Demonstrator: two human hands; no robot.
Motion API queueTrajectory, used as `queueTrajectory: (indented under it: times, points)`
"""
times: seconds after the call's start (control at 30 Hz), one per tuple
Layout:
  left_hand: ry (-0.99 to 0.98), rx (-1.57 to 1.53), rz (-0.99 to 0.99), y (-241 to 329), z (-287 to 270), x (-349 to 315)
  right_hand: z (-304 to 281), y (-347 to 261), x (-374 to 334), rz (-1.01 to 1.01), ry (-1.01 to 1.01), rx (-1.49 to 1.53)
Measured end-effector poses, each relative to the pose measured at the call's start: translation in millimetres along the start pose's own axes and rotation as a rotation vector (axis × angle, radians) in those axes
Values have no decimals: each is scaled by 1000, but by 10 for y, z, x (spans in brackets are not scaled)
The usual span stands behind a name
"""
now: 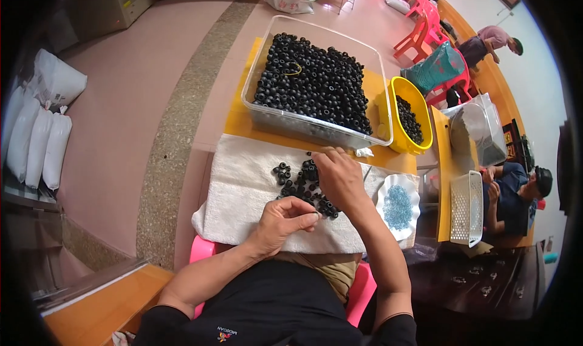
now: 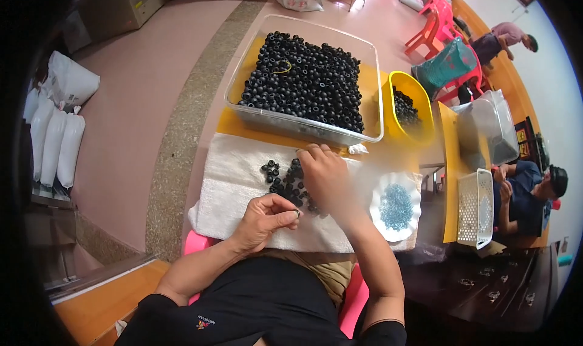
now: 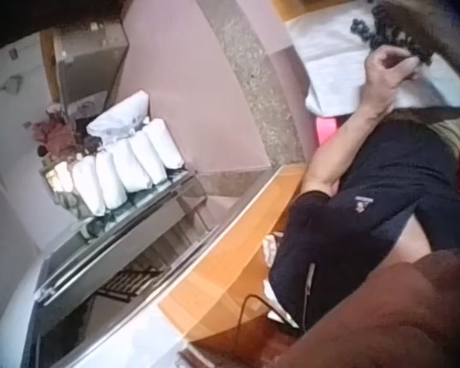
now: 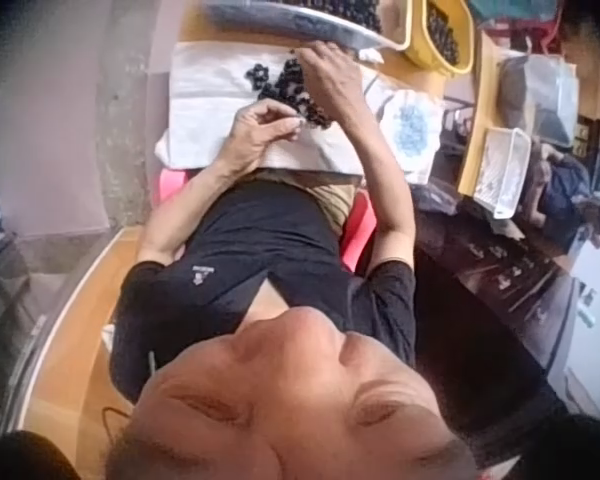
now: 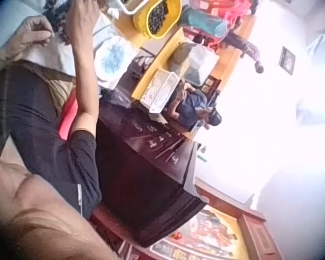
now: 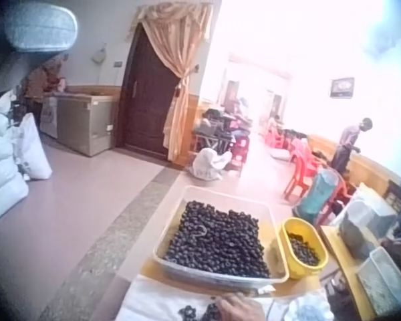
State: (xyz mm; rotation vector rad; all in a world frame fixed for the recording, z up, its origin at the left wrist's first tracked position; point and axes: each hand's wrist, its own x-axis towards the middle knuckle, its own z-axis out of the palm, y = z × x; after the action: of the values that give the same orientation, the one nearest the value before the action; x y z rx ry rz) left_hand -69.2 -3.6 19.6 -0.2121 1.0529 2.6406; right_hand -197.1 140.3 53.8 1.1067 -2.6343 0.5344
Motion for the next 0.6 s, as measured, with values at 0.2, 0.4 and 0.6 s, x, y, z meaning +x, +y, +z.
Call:
queueTrajectory:
  times: [0.2, 0.4, 0.6]
  points:
    - [-6, -10, 23, 13, -43, 18, 281, -29, 232, -6, -288, -276]
    - [-3, -39, 5, 33, -73, 35, 400, -65, 259, 232, -353, -191]
    - [-3, -38, 4, 40, -81, 43, 432, 103, 300, 239, -326, -65]
